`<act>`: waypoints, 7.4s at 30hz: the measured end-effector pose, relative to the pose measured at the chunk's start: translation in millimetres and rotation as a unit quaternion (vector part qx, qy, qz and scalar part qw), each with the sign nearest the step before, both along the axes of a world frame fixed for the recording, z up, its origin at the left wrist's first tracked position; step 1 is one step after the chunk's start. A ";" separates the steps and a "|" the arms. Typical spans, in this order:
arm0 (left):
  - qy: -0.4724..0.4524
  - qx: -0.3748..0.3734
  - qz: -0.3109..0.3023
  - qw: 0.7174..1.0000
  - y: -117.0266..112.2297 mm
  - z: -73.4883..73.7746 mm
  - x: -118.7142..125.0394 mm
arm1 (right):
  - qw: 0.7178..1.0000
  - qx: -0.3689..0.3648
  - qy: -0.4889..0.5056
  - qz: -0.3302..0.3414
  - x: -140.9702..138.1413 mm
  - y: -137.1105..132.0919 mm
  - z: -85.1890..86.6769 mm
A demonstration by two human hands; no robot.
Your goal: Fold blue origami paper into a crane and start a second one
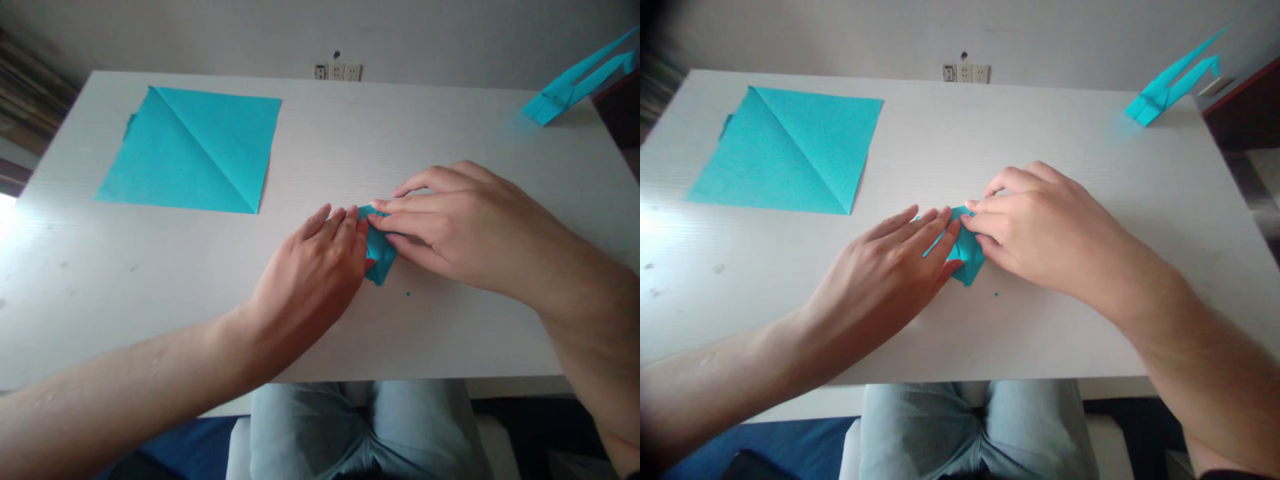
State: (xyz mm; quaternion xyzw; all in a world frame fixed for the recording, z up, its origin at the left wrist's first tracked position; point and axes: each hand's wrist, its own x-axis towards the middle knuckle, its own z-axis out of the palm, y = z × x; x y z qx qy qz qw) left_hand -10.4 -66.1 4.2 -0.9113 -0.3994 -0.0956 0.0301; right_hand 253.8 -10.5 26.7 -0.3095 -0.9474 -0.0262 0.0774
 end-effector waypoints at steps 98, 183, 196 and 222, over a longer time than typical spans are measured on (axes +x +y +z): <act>-0.286 -0.108 -0.021 0.952 91.2 -29.9 -38.2 | 0.932 -0.130 0.311 -0.133 6.2 47.7 -50.0; -0.164 -0.084 -0.179 0.967 79.6 -23.0 -36.3 | 0.942 -0.246 0.218 0.069 26.8 64.6 -39.3; -0.128 -0.017 -0.229 0.965 46.1 -13.8 -12.4 | 0.958 -0.219 0.173 0.060 25.0 64.6 -28.8; -0.055 0.049 -0.271 0.960 49.6 -1.9 -17.3 | 0.930 -0.278 0.237 0.041 24.1 68.2 -36.2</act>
